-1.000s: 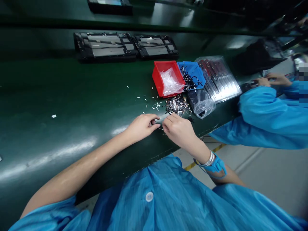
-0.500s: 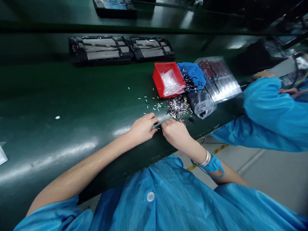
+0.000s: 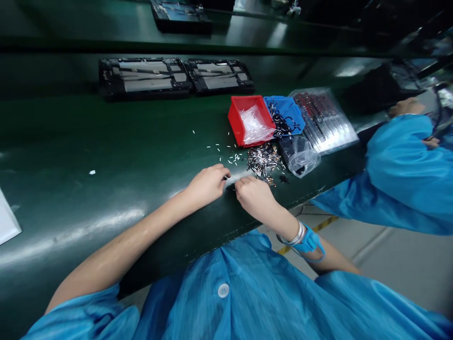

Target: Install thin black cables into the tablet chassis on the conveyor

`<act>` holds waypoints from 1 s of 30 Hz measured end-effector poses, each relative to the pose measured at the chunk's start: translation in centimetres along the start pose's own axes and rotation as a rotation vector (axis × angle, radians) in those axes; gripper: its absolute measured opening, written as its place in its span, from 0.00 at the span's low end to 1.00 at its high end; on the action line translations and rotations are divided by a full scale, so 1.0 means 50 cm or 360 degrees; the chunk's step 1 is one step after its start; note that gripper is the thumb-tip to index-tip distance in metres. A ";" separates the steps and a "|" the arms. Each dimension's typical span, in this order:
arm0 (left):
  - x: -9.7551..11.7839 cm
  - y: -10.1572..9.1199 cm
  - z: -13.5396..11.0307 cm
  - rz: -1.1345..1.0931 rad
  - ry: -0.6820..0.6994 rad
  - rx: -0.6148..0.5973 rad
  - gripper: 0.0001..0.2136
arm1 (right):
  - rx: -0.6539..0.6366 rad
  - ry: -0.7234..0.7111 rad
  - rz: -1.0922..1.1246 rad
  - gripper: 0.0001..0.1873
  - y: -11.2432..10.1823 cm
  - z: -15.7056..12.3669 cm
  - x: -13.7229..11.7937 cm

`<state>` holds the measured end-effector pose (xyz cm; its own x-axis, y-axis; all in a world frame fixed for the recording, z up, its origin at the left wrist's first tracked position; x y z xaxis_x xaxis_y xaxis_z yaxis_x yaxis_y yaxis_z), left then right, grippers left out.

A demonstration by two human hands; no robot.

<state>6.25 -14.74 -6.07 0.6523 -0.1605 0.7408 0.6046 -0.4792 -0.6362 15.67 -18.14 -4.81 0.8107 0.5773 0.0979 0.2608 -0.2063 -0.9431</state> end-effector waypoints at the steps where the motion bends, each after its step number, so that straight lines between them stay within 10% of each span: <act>1: 0.001 -0.002 -0.001 -0.0071 -0.0023 -0.0002 0.11 | 0.0055 -0.0029 -0.0013 0.09 -0.001 0.001 -0.001; 8: -0.006 0.006 0.002 -0.0887 -0.0192 -0.0375 0.09 | 0.1055 -0.0516 -0.0184 0.15 -0.074 -0.022 0.004; 18: 0.005 -0.048 -0.003 -0.1576 -0.0138 -0.0163 0.07 | 0.1620 -0.0427 0.0376 0.10 -0.142 -0.012 0.050; 30: -0.002 -0.079 -0.011 -0.1285 -0.0027 0.0226 0.08 | 0.1494 -0.0496 0.0889 0.06 -0.155 0.014 0.081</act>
<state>3.55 -13.33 -3.50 -0.0023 0.2009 0.9796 0.9424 -0.3273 0.0694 16.60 -13.66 2.66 0.4902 0.7889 -0.3707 -0.6987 0.1015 -0.7081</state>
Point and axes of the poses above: each hand's wrist, its own z-axis towards the middle knuckle, its own y-axis out of the palm, x = y × z, the point moved 6 cm from there along z, towards the middle knuckle, and after that the axes turned 8 degrees about -y, right-handed, at the moved point
